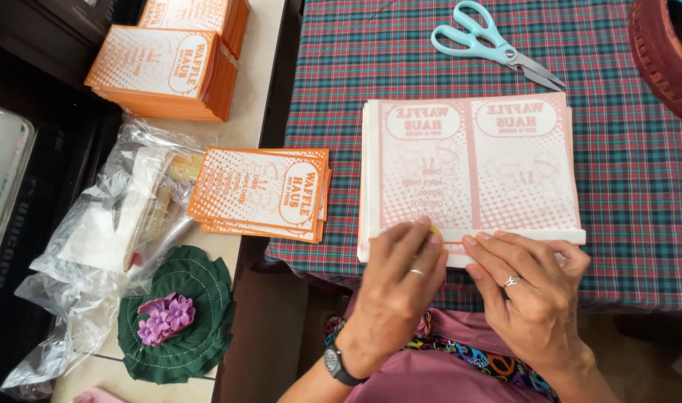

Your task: Folding printed paper sheets and sealing them with tape to create bags

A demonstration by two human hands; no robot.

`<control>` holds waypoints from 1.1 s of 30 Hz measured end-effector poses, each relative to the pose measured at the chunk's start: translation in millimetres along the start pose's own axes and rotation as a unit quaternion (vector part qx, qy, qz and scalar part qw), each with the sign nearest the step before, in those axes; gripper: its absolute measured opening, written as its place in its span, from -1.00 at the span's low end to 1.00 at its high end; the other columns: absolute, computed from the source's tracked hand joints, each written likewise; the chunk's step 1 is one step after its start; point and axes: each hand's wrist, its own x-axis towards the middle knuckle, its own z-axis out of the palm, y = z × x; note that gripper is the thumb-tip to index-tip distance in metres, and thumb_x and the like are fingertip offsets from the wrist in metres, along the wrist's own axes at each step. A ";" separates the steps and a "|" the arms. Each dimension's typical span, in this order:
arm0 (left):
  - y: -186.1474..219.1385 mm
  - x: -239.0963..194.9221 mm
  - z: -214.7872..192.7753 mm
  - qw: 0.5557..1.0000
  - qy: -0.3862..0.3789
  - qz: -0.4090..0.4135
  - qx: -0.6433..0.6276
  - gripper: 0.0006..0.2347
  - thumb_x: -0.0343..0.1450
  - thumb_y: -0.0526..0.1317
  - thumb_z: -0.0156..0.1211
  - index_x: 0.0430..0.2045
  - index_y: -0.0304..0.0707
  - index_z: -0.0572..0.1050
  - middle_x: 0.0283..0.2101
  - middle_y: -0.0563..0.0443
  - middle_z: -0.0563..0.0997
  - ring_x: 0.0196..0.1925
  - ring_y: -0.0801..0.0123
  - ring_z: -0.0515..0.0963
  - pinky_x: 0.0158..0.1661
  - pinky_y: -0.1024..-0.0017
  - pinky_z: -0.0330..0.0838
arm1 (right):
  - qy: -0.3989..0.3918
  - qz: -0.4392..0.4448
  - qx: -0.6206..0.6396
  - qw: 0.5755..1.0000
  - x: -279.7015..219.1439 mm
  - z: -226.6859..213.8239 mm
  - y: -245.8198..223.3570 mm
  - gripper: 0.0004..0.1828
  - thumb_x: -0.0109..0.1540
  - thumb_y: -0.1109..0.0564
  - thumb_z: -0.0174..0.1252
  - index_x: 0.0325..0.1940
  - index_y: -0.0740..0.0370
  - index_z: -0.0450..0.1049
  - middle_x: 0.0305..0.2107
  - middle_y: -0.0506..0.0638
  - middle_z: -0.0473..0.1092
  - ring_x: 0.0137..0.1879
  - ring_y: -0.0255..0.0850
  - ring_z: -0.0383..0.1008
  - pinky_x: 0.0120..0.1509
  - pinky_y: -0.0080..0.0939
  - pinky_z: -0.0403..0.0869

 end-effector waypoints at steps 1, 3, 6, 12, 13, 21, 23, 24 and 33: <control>-7.9 -12.8 -2.2 1.000 0.001 -0.003 0.000 -0.82 0.51 -0.47 0.23 -0.10 -0.77 0.48 0.10 -0.61 0.48 0.07 -0.36 0.52 0.12 -0.06 0.49 | -0.003 -0.002 0.000 1.000 -2.3 -2.1 -0.4 -0.82 0.35 0.14 0.23 0.01 0.15 0.66 -0.08 -0.15 0.58 0.05 -0.20 0.55 0.27 -0.05 0.09; -29.6 -33.3 -8.3 0.998 0.010 -0.015 0.063 -0.84 0.52 -0.41 0.24 -0.04 -0.44 0.51 0.12 -0.30 0.54 0.21 -0.15 0.55 0.15 -0.02 0.43 | -0.001 0.004 0.006 1.000 -0.5 -0.6 1.3 -0.81 0.35 0.13 0.20 0.01 0.11 0.66 -0.12 -0.20 0.57 0.02 -0.24 0.54 0.25 -0.08 0.09; -51.8 -13.6 -40.7 0.979 0.093 -0.103 0.152 -0.87 0.43 -0.45 0.34 -0.19 -0.53 0.59 -0.07 -0.31 0.59 -0.04 -0.03 0.57 0.02 0.18 0.52 | 0.000 -0.001 0.002 1.000 -0.6 0.6 2.1 -0.81 0.36 0.12 0.21 0.00 0.14 0.66 -0.11 -0.17 0.58 0.02 -0.22 0.55 0.26 -0.06 0.08; -73.2 -12.3 -35.4 0.985 -0.018 -0.171 0.034 -0.78 0.49 -0.47 0.13 0.01 -0.51 0.36 0.05 -0.38 0.53 0.20 -0.19 0.53 0.22 0.04 0.45 | -0.011 0.002 0.007 1.000 1.3 -0.2 2.5 -0.79 0.31 0.07 0.29 0.00 0.12 0.65 -0.11 -0.18 0.57 0.02 -0.22 0.54 0.27 -0.05 0.10; -75.0 -12.5 -37.2 0.985 -0.018 -0.171 0.032 -0.78 0.49 -0.47 0.13 0.01 -0.51 0.36 0.05 -0.38 0.53 0.20 -0.19 0.53 0.22 0.04 0.45 | -0.012 0.002 0.006 1.000 0.3 -0.4 2.5 -0.79 0.31 0.07 0.29 0.00 0.12 0.65 -0.11 -0.18 0.57 0.02 -0.22 0.54 0.27 -0.05 0.10; -62.3 -0.4 -66.0 0.992 -0.066 -0.081 -0.071 -0.84 0.50 -0.40 0.21 -0.06 -0.37 0.48 0.07 -0.24 0.52 0.13 -0.07 0.57 0.22 0.09 0.47 | -0.014 0.004 0.009 1.000 1.6 0.5 4.3 -0.80 0.29 0.04 0.31 -0.03 0.08 0.65 -0.13 -0.20 0.56 0.00 -0.22 0.54 0.25 -0.07 0.12; -55.8 12.0 -73.7 0.991 -0.118 -0.044 -0.044 -0.91 0.53 -0.38 0.12 -0.13 -0.39 0.49 -0.06 -0.20 0.51 -0.01 -0.01 0.49 0.08 0.13 0.38 | -0.017 -0.001 0.013 1.000 3.0 -0.4 4.5 -0.80 0.30 0.04 0.31 -0.03 0.10 0.65 -0.14 -0.18 0.57 0.00 -0.22 0.55 0.26 -0.07 0.12; -52.7 18.8 -77.0 0.985 -0.171 -0.002 -0.018 -0.91 0.57 -0.36 0.03 -0.21 -0.40 0.49 -0.18 -0.15 0.51 -0.15 0.05 0.41 -0.07 0.17 0.30 | -0.017 -0.004 0.013 1.000 3.7 -0.8 5.1 -0.80 0.30 0.04 0.31 -0.03 0.11 0.66 -0.15 -0.17 0.57 -0.01 -0.21 0.55 0.27 -0.08 0.12; -47.9 41.7 -71.9 0.920 -0.293 0.127 0.226 -0.90 0.37 -0.35 0.13 -0.56 -0.14 0.43 -0.45 -0.01 0.45 -0.32 0.09 0.45 -0.16 0.20 0.33 | -0.037 0.002 0.007 0.999 2.6 -0.9 8.0 -0.80 0.30 0.02 0.30 -0.02 0.06 0.65 -0.16 -0.15 0.55 -0.04 -0.21 0.53 0.30 -0.03 0.10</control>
